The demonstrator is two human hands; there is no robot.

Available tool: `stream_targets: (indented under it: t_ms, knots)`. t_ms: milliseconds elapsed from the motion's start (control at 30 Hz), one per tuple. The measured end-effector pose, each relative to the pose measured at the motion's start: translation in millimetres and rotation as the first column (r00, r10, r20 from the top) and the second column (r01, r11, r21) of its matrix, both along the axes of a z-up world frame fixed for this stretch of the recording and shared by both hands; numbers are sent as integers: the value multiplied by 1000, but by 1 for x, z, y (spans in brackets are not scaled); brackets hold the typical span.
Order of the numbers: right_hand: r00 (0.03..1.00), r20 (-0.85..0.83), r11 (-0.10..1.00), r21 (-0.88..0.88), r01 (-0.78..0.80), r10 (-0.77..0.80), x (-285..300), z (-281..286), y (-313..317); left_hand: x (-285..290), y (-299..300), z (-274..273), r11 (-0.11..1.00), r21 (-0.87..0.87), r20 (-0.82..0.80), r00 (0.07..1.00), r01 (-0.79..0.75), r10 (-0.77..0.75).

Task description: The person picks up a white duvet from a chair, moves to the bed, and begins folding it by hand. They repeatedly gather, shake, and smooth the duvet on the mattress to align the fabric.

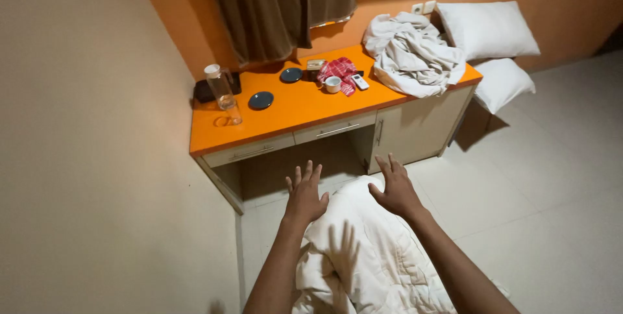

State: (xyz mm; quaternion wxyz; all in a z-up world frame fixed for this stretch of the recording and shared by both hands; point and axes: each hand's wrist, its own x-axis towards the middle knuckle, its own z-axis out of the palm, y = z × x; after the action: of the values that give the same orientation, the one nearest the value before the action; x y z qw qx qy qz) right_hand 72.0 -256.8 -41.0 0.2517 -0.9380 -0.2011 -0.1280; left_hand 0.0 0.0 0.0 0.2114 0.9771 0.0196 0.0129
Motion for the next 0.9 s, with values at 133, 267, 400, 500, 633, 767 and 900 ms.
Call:
stream_targets:
  t_ms: [133, 267, 400, 500, 633, 767, 900]
  knots:
    - [993, -79, 996, 13, 88, -87, -5, 6, 1, 15, -2, 2, 998, -13, -9, 998, 59, -59]
    - [983, -107, 989, 10, 149, -147, -6, -6, 2, 32, -8, 0, 994, -31, -76, 991, 108, -111]
    - [970, -116, 976, 16, 216, -213, 2, -31, 15, 63, 5, -31, 975, -21, -42, 974, 220, -221]
    - [945, -169, 959, -4, 284, -281, 7, -48, 33, 81, 18, -57, 949, -96, -26, 953, 299, -303]
    - [912, -218, 936, -31, 350, -348, 12, -74, 57, 111, 33, -96, 919, -121, -61, 921, 376, -385]
    - [878, -257, 912, -32, 410, -404, 7, -101, 69, 125, 34, -115, 905, -156, -162, 894, 396, -418]
    - [858, -260, 892, -29, 451, -443, 7, -131, 77, 134, 28, -132, 896, -162, -204, 874, 414, -441]
